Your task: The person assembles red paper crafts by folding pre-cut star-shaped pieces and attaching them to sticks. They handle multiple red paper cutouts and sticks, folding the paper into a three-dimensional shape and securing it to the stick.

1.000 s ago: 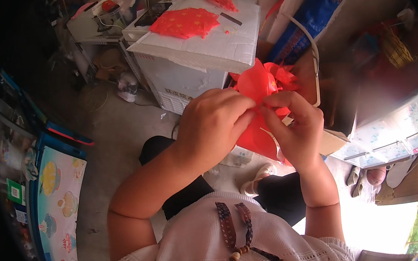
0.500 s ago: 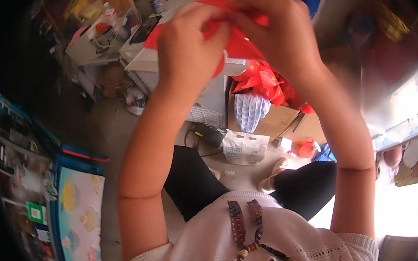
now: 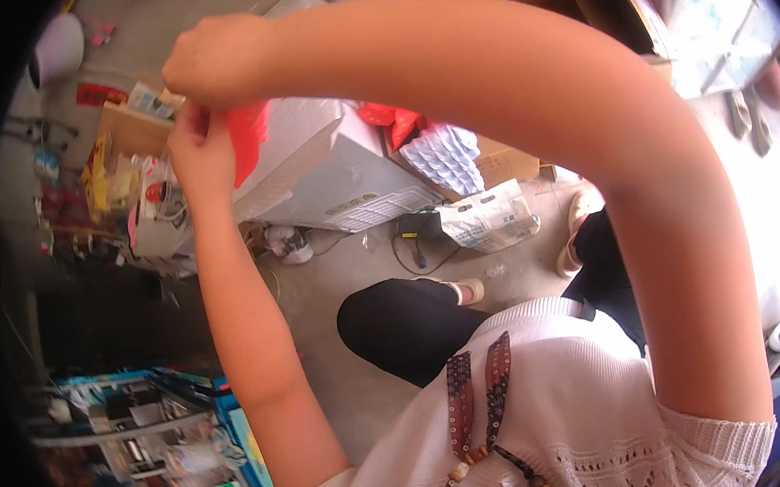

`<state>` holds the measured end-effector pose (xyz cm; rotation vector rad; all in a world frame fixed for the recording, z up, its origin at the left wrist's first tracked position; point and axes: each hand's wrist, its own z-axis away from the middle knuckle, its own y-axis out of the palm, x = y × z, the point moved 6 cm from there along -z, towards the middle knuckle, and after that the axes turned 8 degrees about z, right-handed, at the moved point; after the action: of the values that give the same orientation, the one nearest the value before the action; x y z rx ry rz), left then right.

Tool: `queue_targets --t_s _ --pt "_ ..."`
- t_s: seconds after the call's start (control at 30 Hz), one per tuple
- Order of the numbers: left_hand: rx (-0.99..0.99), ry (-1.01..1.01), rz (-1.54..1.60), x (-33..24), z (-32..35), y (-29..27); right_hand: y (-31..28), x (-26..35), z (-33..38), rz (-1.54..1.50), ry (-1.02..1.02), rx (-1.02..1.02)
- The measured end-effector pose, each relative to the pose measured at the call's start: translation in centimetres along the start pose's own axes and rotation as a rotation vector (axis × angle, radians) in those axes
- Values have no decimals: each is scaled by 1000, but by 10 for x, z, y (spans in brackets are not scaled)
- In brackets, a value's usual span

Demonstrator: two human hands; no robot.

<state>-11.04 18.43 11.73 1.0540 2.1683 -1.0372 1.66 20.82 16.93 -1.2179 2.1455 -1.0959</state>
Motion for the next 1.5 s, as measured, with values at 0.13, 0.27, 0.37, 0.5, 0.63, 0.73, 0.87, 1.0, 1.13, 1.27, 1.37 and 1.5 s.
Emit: queue_targets --t_s 0.13,0.27,0.37,0.5,0.63,0.73,0.87,1.0,1.13,1.27,1.37,1.5 --pt "83 -110 60 54 -11 13 39 -24 8 -83 113 83" --pt "106 -164 -13 72 -12 23 68 -37 9 -102 132 137" --pt "94 -179 -81 99 -11 12 84 -34 3 -174 123 63" --pt "146 -178 -113 110 -9 9 102 -35 -5 -151 96 66" --pt "60 -164 -32 107 -4 11 106 -34 -6 -163 70 113" --pt "57 -123 -63 113 -8 4 104 -31 -13 -156 51 114" --pt "42 -165 -177 101 -1 15 109 -38 -11 -157 -5 41" --pt "-17 -53 -272 104 1 18 115 -46 -6 -188 -122 -70" --pt "-108 -33 -286 89 9 20 111 -44 0 -206 -102 -55" --pt "-95 -67 -307 77 12 22 104 -38 7 -203 -125 -91" --pt "-120 -4 -317 79 13 23 99 -32 9 -170 -129 -97" --pt "-132 33 -311 80 12 27 99 -33 11 -158 -147 -126"
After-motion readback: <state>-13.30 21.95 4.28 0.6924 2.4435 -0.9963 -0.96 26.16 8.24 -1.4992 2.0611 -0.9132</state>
